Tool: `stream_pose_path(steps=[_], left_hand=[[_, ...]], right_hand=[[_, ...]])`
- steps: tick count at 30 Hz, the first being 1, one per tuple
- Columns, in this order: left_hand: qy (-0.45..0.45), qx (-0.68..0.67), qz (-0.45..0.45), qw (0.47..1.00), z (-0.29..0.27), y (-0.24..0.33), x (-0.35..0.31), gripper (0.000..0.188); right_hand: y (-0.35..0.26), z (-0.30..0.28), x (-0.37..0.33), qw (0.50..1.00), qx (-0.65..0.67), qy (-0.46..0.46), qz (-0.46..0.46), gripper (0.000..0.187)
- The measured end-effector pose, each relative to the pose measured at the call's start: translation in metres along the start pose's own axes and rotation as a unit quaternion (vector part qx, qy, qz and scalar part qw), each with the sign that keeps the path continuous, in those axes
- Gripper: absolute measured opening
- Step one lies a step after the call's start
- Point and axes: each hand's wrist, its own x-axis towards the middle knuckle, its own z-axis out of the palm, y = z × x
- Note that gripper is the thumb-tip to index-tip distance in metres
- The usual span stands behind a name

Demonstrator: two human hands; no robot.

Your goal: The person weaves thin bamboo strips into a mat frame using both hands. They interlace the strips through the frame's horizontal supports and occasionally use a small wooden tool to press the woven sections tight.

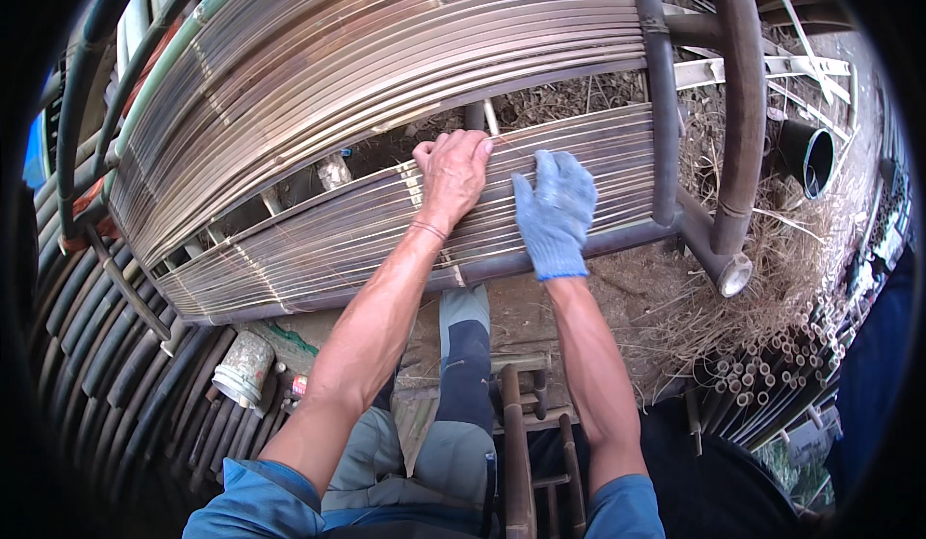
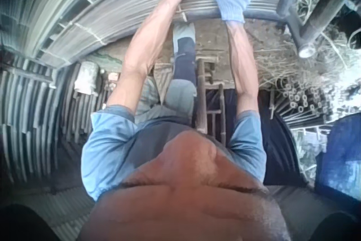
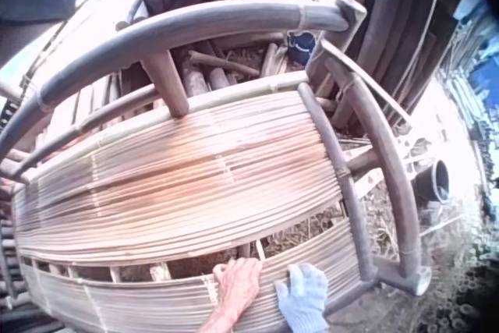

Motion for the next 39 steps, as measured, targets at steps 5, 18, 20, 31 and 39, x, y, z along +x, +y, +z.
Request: stream_pose_path(steps=[5, 18, 20, 31, 39], left_hand=[[-0.035, -0.035, -0.018, 0.999, -0.008, 0.0, 0.002, 0.018], [-0.175, -0.003, -0.074, 0.982, -0.017, 0.003, 0.018, 0.023], [-0.174, 0.003, -0.07, 0.982, -0.016, 0.003, 0.019, 0.024], [-0.089, -0.002, -0.024, 0.996, -0.011, 0.0, 0.008, 0.019], [-0.083, 0.009, -0.013, 0.996, -0.007, 0.004, 0.005, 0.019]], right_hand=[[0.002, 0.009, 0.012, 0.994, 0.081, -0.049, 0.055, 0.014], [0.016, -0.088, 0.071, 0.803, 0.559, -0.156, 0.136, 0.034], [0.017, -0.099, 0.085, 0.702, 0.687, -0.133, 0.132, 0.026], [-0.02, -0.072, 0.003, 0.92, 0.104, -0.343, -0.158, 0.022], [0.079, -0.054, -0.011, 0.925, 0.094, -0.262, -0.258, 0.013]])
